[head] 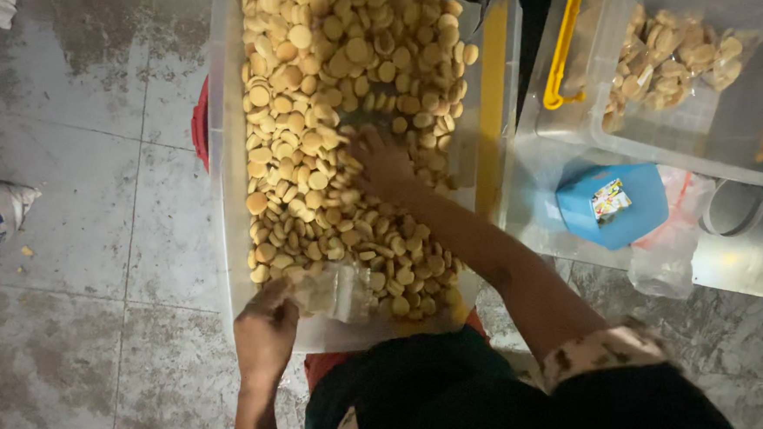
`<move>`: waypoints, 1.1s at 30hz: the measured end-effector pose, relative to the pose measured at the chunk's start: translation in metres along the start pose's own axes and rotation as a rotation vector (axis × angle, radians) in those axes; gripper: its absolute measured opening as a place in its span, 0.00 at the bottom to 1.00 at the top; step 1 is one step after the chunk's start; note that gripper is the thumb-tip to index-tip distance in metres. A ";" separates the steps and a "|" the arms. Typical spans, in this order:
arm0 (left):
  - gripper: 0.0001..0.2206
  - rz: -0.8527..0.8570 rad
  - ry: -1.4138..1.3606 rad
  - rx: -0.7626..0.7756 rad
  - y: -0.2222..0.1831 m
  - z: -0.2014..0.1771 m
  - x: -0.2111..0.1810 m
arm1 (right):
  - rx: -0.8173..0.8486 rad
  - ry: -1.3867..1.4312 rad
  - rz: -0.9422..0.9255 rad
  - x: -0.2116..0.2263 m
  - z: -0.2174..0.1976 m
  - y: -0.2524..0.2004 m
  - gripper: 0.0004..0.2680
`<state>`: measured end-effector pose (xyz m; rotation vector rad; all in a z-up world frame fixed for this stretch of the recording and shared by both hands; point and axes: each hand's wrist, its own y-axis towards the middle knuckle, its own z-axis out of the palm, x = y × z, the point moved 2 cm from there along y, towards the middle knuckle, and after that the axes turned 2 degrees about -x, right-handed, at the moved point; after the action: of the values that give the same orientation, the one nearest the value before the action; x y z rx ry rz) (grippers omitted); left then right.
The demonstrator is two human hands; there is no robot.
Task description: The person picks up handfuls of small round cookies from a large plastic bin and places them into small plastic bags.
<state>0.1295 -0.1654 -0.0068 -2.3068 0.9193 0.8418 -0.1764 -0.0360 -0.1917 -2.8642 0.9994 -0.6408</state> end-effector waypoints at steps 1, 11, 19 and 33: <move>0.15 -0.050 -0.036 -0.009 0.000 -0.003 -0.001 | 0.007 0.025 -0.012 0.008 0.004 -0.014 0.25; 0.15 0.146 -0.126 0.063 0.024 -0.001 -0.039 | 0.151 -0.130 0.108 0.018 0.012 -0.070 0.19; 0.15 0.231 0.064 0.008 0.024 -0.004 -0.044 | 0.362 1.544 0.630 0.008 -0.058 -0.113 0.23; 0.14 0.407 0.297 -0.017 0.031 0.017 -0.060 | 0.414 1.991 0.631 0.011 -0.067 -0.148 0.21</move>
<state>0.0655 -0.1492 0.0169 -2.3338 1.5534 0.6682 -0.1081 0.0806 -0.1011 -0.6196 1.2184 -2.9239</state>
